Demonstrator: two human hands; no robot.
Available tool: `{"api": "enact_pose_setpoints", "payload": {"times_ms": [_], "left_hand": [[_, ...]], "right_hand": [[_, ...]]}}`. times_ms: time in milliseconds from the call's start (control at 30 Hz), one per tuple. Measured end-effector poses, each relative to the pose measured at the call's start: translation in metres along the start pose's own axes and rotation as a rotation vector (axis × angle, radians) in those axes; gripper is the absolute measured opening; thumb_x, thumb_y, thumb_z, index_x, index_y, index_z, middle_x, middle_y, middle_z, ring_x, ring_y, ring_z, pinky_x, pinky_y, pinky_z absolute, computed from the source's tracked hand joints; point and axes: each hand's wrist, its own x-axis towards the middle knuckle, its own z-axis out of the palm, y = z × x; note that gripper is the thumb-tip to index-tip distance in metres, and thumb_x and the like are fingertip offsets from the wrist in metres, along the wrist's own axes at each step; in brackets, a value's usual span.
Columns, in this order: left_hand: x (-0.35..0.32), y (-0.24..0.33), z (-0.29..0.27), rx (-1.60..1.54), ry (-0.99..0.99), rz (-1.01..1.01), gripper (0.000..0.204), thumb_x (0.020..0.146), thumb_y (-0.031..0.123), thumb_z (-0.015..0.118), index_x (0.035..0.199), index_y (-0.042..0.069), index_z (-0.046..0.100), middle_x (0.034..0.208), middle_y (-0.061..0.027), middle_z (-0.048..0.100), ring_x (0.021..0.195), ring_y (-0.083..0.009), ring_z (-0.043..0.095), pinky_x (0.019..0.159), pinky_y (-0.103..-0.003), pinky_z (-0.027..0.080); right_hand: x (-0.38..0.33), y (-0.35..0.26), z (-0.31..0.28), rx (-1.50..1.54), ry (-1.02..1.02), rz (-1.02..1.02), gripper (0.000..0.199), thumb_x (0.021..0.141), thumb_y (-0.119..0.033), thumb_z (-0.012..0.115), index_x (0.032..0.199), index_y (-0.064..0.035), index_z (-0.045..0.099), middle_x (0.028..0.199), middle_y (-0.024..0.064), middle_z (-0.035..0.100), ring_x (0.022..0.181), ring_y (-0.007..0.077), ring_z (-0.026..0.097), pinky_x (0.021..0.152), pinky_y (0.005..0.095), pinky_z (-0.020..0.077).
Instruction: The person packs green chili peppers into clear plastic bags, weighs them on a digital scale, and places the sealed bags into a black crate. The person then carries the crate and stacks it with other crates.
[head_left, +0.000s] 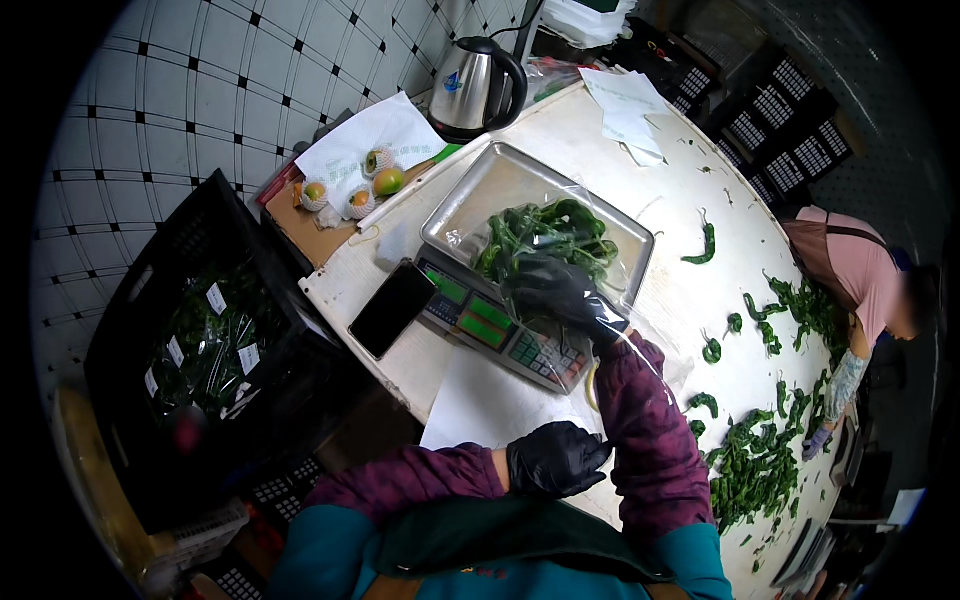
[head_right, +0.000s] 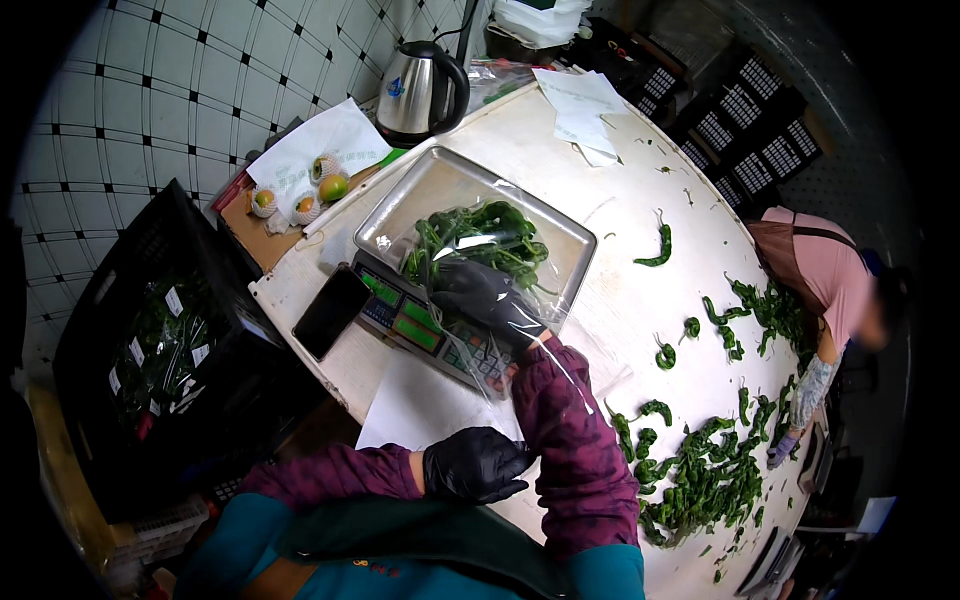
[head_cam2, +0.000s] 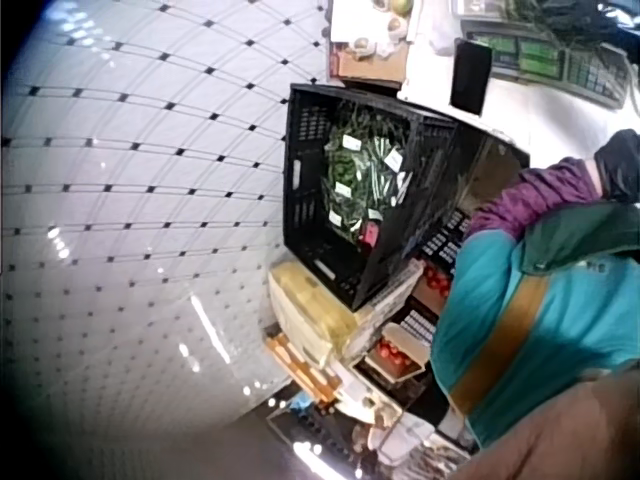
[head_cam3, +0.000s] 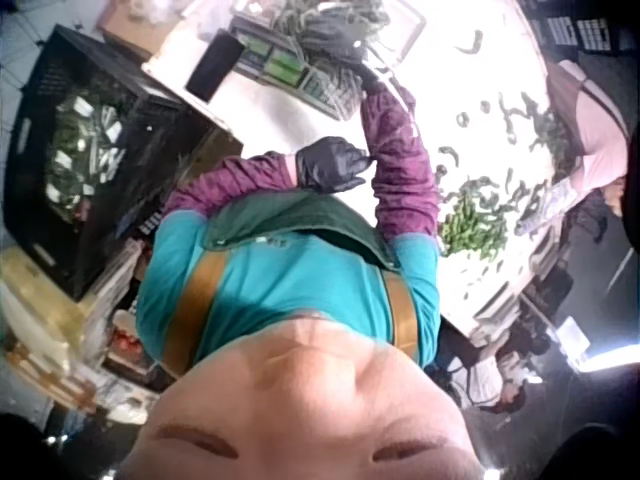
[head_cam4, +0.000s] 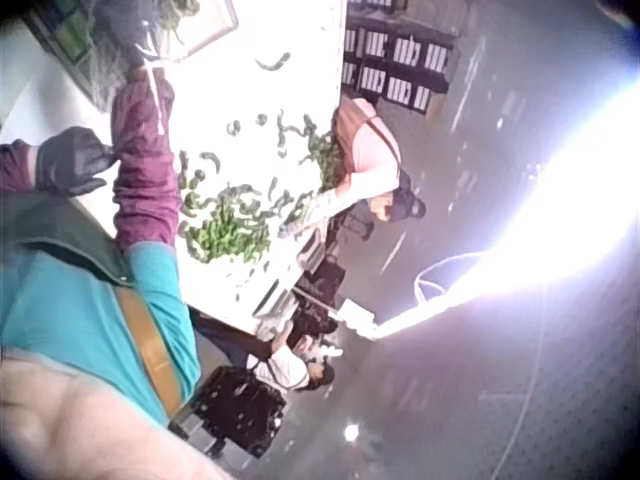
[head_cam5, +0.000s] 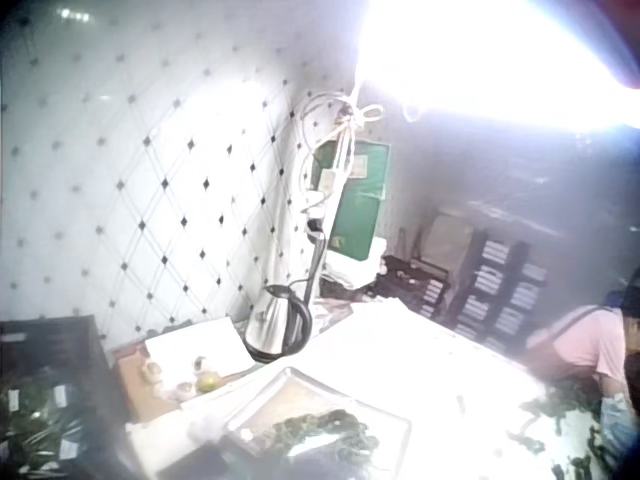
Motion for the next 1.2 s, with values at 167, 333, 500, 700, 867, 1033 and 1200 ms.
{"api": "enact_pose_setpoints", "payload": {"times_ms": [167, 333, 500, 700, 867, 1033, 1200], "left_hand": [[-0.001, -0.001, 0.001, -0.026, -0.037, 0.024, 0.035, 0.069, 0.021, 0.065, 0.095, 0.000, 0.055, 0.074, -0.0094, 0.055, 0.062, -0.0233, 0.055, 0.053, -0.032, 0.044], [-0.006, -0.004, -0.036, 0.036, 0.102, -0.092, 0.030, 0.069, 0.021, 0.065, 0.094, 0.005, 0.058, 0.082, -0.0086, 0.059, 0.064, -0.0250, 0.056, 0.055, -0.035, 0.044], [-0.019, -0.084, -0.083, 0.060, 0.707, -0.596, 0.041, 0.076, 0.007, 0.058, 0.113, 0.001, 0.043, 0.090, -0.0149, 0.055, 0.070, -0.0251, 0.055, 0.065, -0.033, 0.045], [-0.010, -0.149, -0.114, -0.184, 0.585, -0.937, 0.041, 0.083, 0.021, 0.054, 0.116, -0.001, 0.043, 0.091, -0.0111, 0.057, 0.084, -0.0184, 0.053, 0.076, -0.029, 0.042], [0.001, -0.175, -0.112, -0.377, 0.490, -0.888, 0.034, 0.082, 0.013, 0.055, 0.112, 0.000, 0.048, 0.091, -0.0070, 0.056, 0.084, -0.0102, 0.052, 0.075, -0.023, 0.043], [0.011, -0.170, -0.118, -0.831, 0.631, -1.006, 0.026, 0.082, 0.012, 0.055, 0.106, 0.003, 0.052, 0.092, -0.0031, 0.056, 0.083, -0.0098, 0.053, 0.073, -0.021, 0.044], [0.015, -0.167, -0.126, -1.181, 0.769, -1.025, 0.022, 0.083, 0.018, 0.056, 0.102, 0.008, 0.056, 0.088, -0.0002, 0.056, 0.076, -0.0094, 0.053, 0.069, -0.023, 0.045]], "right_hand": [[-0.006, -0.009, 0.014, -0.253, 0.262, 0.181, 0.025, 0.072, -0.022, 0.063, 0.087, -0.0029, 0.060, 0.077, 0.0106, 0.062, 0.064, 0.0193, 0.059, 0.058, 0.0317, 0.0446], [-0.030, 0.010, 0.003, 0.635, 0.358, 0.266, 0.012, 0.070, -0.012, 0.057, 0.077, -0.0016, 0.059, 0.069, 0.0050, 0.059, 0.057, 0.0136, 0.056, 0.052, 0.0246, 0.0439], [-0.045, 0.013, -0.005, 0.732, 0.458, 0.058, 0.020, 0.075, -0.018, 0.058, 0.087, -0.0019, 0.057, 0.078, 0.0065, 0.061, 0.066, 0.0186, 0.058, 0.059, 0.0279, 0.0453], [-0.050, -0.002, 0.003, -0.112, 0.315, 0.081, 0.026, 0.078, -0.016, 0.057, 0.099, -0.0013, 0.054, 0.082, 0.0146, 0.058, 0.079, 0.0290, 0.056, 0.069, 0.0351, 0.0439], [-0.045, 0.006, -0.009, -0.690, 0.748, -0.275, 0.036, 0.068, -0.009, 0.057, 0.102, -0.0009, 0.053, 0.087, 0.0134, 0.058, 0.091, 0.0306, 0.051, 0.077, 0.0388, 0.0414], [-0.041, 0.024, -0.012, -0.721, 0.494, 0.041, 0.041, 0.061, -0.005, 0.054, 0.102, -0.0042, 0.056, 0.090, 0.0143, 0.058, 0.083, 0.0305, 0.054, 0.076, 0.0377, 0.0412], [-0.050, 0.010, 0.000, -0.196, 0.480, -0.173, 0.026, 0.077, -0.007, 0.056, 0.103, -0.0059, 0.055, 0.096, 0.0158, 0.057, 0.092, 0.0310, 0.053, 0.081, 0.0350, 0.0420]]}}
